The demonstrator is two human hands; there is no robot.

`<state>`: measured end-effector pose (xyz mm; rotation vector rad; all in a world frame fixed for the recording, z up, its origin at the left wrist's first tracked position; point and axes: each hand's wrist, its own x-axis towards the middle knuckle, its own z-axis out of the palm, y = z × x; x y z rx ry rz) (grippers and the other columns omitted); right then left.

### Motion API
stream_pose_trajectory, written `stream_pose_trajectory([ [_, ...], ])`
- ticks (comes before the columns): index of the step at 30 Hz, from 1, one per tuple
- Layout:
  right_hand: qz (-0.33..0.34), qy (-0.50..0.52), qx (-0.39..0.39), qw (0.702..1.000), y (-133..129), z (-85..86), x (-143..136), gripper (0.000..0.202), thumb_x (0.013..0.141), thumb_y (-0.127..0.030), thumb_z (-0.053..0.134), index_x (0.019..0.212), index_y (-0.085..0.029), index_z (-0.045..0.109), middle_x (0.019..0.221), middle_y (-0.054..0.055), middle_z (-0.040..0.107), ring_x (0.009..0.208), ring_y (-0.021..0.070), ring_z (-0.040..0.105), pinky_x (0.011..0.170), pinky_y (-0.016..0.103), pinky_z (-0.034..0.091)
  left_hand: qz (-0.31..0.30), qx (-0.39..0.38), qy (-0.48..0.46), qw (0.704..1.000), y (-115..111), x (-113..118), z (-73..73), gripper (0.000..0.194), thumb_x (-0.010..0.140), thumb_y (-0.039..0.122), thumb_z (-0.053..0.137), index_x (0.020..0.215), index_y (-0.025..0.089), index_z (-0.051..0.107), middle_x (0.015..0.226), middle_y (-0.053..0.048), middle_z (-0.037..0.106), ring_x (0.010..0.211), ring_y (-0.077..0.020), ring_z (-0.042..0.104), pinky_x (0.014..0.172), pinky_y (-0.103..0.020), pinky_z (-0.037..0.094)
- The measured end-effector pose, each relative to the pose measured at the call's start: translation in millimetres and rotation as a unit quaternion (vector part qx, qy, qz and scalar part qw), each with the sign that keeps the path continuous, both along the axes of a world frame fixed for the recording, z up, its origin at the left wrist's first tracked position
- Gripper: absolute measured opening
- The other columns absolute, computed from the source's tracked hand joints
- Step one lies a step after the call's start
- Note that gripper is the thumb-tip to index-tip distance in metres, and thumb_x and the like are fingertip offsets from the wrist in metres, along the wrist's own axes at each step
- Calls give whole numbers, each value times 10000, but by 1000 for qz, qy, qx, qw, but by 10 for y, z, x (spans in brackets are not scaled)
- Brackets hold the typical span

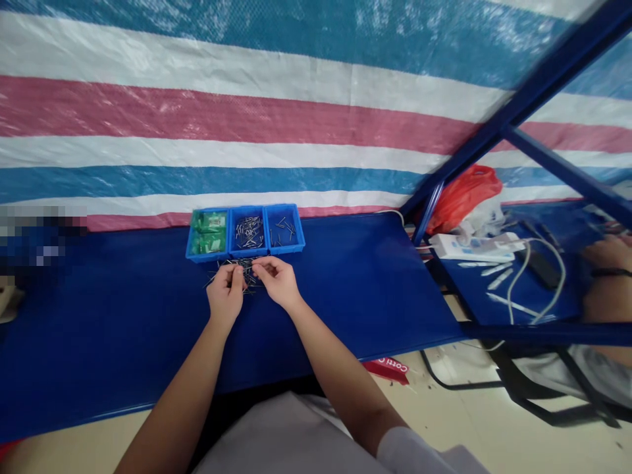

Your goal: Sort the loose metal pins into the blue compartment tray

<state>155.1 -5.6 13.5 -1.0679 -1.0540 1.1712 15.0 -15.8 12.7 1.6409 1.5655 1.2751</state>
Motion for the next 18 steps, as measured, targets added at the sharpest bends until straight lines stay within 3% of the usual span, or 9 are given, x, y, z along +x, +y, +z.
stream_pose_trajectory([
  [9,-3,-4,-5,1000,7,16,7,274,766,-445,755,892,-204,723,766,30,716,692,165,681,708,319,574,-12,3,-10,1000,7,13,-25,250,908,419,553,1043,222,627,667,32,652,590,-107,621,627,-224,476],
  [18,4,-1,-5,1000,3,11,-3,301,750,-469,763,890,-205,724,782,33,723,689,160,679,692,311,579,4,3,6,1000,-4,13,33,247,934,420,512,922,208,638,625,30,638,576,-108,612,644,-230,470],
])
